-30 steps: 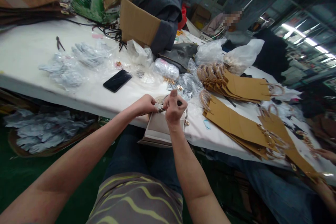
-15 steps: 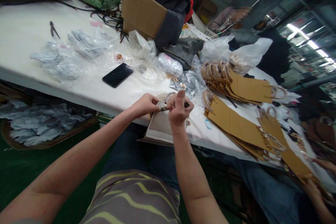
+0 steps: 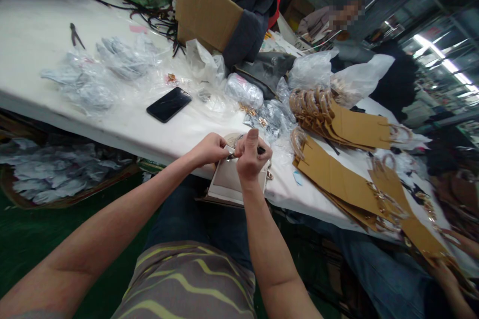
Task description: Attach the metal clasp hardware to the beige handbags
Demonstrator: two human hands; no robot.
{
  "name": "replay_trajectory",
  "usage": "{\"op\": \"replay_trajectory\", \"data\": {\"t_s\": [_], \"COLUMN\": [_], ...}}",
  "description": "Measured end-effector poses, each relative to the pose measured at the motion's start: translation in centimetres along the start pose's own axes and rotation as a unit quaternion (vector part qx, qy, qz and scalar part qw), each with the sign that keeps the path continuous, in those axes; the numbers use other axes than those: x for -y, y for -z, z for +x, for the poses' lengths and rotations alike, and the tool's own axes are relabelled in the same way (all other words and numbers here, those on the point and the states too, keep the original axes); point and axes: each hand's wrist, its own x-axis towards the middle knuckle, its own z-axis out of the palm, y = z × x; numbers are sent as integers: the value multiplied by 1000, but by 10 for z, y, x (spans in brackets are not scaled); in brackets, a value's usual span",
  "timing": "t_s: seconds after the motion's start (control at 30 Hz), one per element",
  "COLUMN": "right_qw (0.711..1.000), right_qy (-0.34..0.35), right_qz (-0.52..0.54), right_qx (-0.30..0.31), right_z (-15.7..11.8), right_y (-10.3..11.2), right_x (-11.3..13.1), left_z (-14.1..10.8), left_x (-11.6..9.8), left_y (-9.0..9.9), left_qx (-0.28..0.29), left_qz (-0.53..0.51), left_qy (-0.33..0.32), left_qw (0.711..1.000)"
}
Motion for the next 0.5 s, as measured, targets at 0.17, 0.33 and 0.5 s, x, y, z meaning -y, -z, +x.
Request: {"op": "replay_trajectory", "data": {"t_s": [0.17,0.33,0.5], "right_qw": [1000,999,991], "right_qy": [-21,-31,-65], "right_qz": [0,41,119], "right_qx": [11,-16,-14], "right_z": [3,8,23], "right_y": [1,3,12], "right_x": [0,-9,-12], "left_z": [4,6,5], "left_x": [0,-5,-13], "left_y": [-1,0,0], "left_qx": [10,17,17], "left_qz": [20,49,48], "left_qy": [-1,11,40], "left_qw": [1000,999,998]}}
